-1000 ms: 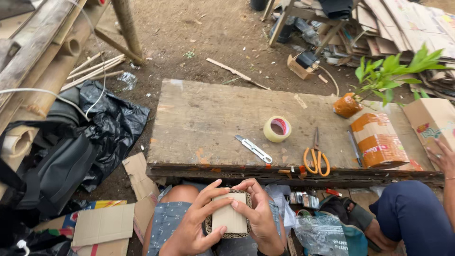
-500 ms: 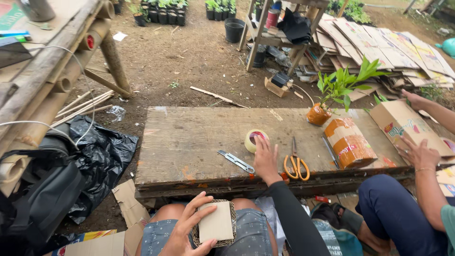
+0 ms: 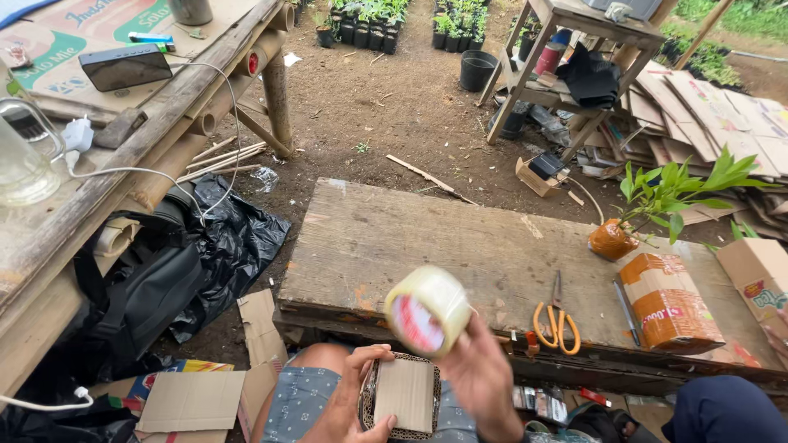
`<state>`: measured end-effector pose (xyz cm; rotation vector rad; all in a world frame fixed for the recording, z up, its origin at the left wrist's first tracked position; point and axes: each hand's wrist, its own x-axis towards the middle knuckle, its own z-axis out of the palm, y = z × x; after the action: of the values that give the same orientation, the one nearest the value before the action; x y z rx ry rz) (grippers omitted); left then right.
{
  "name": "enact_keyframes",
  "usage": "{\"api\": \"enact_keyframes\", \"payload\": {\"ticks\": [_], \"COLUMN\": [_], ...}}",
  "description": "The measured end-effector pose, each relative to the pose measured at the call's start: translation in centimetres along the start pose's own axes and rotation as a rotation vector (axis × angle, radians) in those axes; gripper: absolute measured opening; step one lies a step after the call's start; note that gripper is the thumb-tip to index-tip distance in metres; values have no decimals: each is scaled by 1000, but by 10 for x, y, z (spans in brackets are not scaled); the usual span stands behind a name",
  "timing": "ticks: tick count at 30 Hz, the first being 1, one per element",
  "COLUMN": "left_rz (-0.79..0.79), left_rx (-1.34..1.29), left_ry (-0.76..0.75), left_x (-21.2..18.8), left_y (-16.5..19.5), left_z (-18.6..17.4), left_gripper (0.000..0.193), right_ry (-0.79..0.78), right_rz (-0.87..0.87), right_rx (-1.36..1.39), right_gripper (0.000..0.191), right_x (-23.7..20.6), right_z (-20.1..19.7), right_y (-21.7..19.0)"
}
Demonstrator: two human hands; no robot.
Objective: The person assembles a small cardboard box by cutting a piece of cardboard with a utility knife, folding it, and securing it with clear tape. The person uses scissors to trim excess material and places the finished box on the table.
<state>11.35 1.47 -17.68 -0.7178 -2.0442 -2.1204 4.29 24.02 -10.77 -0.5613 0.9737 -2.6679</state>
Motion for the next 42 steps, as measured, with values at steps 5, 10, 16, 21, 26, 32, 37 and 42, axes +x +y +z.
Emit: {"api": "enact_keyframes", "payload": {"ticks": [5,10,16,21,26,32,37,42], "left_rz": [154,-41,79,109,99,-62,116,29], "left_rx": [267,651,177,28,213,617,647,575], "left_ry": [187,134,163,115,268,290,418,415], "left_x": [-18,-31,-20,-16,-10,3,12,10], "left_y": [-38,-51,-59,-19,68,128,133,139], "left_z": [-1,-15,-4,-14,-54,-38,-11,-7], "left_gripper": [101,98,106,103,63,44,46,38], "right_ry": [2,-97,-3,-10,-102,-35,-24,-100], "right_rz": [153,274,315,310,208,323,225,34], "right_rx": [66,14,-128,-238,-370,-437,-442,-549], "right_gripper": [61,58,63,65,68,71,68,66], "right_x": [-27,-27,-33,-38,-47,-56,-65,-70], "right_z": [22,5,0,-6,-18,-29,-48,-62], "right_y": [36,38,33,40,48,56,64,69]}}
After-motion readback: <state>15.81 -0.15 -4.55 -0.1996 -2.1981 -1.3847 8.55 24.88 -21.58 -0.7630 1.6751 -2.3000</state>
